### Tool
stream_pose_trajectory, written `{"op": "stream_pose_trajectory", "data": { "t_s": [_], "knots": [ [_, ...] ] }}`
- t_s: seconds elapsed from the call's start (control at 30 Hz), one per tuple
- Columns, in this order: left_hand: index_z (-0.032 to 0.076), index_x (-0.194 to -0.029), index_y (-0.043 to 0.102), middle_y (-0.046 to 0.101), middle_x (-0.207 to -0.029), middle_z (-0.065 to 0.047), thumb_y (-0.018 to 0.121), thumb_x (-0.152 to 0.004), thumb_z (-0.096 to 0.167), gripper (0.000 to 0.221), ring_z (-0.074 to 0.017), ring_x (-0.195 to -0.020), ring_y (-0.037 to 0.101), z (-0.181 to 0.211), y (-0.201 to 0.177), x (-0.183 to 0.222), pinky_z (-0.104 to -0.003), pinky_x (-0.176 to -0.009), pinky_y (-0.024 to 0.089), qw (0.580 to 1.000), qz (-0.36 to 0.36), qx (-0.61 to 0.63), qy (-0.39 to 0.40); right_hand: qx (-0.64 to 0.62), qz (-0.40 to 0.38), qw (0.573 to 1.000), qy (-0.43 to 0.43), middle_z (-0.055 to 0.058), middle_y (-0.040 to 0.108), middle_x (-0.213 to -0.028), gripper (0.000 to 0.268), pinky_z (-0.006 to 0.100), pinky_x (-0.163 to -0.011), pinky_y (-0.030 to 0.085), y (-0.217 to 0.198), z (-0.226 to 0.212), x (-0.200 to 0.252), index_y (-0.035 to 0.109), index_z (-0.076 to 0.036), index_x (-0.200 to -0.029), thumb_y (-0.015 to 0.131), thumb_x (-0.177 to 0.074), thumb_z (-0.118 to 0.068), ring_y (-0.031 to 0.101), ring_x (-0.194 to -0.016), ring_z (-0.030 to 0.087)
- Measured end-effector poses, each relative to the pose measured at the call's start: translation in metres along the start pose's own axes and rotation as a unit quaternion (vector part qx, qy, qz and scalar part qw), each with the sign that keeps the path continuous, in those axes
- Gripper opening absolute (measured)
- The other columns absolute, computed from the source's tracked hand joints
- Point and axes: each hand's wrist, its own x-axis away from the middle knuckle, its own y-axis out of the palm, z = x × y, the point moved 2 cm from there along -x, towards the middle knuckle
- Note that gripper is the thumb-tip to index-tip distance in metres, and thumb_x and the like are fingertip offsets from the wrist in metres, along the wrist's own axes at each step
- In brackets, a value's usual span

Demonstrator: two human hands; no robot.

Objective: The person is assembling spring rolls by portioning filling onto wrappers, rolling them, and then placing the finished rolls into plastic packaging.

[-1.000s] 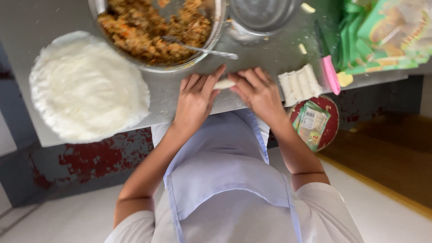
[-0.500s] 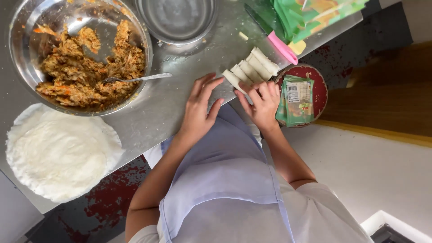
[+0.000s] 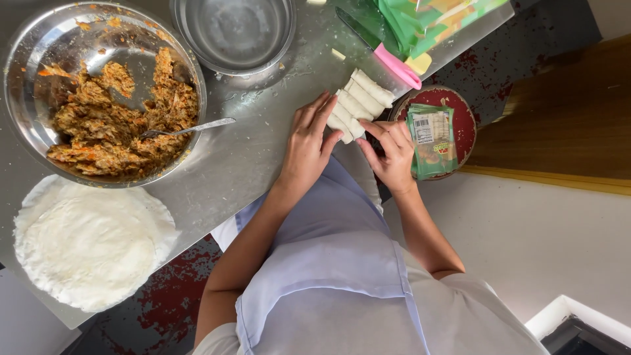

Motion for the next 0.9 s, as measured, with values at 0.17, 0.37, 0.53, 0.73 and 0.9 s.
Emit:
{"op": "stream_pose_trajectory", "data": {
  "t_s": [0.17,0.37,0.53,0.73,0.9],
  "knots": [
    [0.004,-0.15,0.05,0.055,-0.145,-0.016,0.074,-0.098,0.02,0.06,-0.0322,-0.13,0.057,-0.008,0.006,0.004,-0.044,-0.107,0.051,1.0,0.007,-0.006,-0.001,0.023,0.027,0.999,-0.013,0.008,0.066,-0.09,0.016,0.043,-0.072,0.054,0.004,0.015,0.005,0.082,-0.005,-0.104,0.085,-0.089,-0.007,0.063,-0.081,0.029],
    [0.002,-0.148,0.052,0.057,-0.142,-0.017,0.075,-0.097,0.022,0.06,-0.0327,-0.126,0.059,-0.005,0.002,0.003,-0.044,-0.106,0.051,1.0,0.011,-0.007,0.007,-0.002,0.098,0.994,0.043,0.009,0.066,-0.094,0.014,0.044,-0.074,0.05,0.017,0.013,0.022,0.079,-0.006,-0.098,0.087,-0.089,-0.012,0.064,-0.083,0.031],
    [0.002,-0.148,0.052,0.058,-0.14,-0.018,0.077,-0.096,0.022,0.061,-0.0333,-0.123,0.06,-0.005,0.002,0.005,-0.044,-0.105,0.052,1.0,0.013,-0.014,0.01,-0.014,0.113,0.991,0.073,0.012,0.065,-0.104,0.009,0.042,-0.077,0.049,0.027,0.008,0.029,0.079,-0.005,-0.097,0.083,-0.092,-0.01,0.062,-0.088,0.028],
    [0.001,-0.147,0.052,0.058,-0.139,-0.018,0.076,-0.096,0.024,0.061,-0.0333,-0.122,0.06,-0.005,0.003,0.002,-0.044,-0.104,0.052,1.0,0.017,-0.018,0.012,-0.054,0.123,0.988,0.077,0.015,0.061,-0.108,0.021,0.041,-0.08,0.05,0.038,0.013,0.04,0.08,-0.002,-0.107,0.084,-0.091,-0.015,0.06,-0.091,0.027],
    [0.001,-0.147,0.053,0.059,-0.139,-0.018,0.077,-0.096,0.022,0.061,-0.0332,-0.123,0.06,-0.003,0.0,0.001,-0.044,-0.104,0.052,1.0,0.017,-0.009,0.006,-0.06,0.133,0.987,0.067,0.014,0.062,-0.102,0.022,0.042,-0.077,0.051,0.035,0.025,0.045,0.078,0.0,-0.103,0.087,-0.089,-0.015,0.064,-0.089,0.029]
  ]
}}
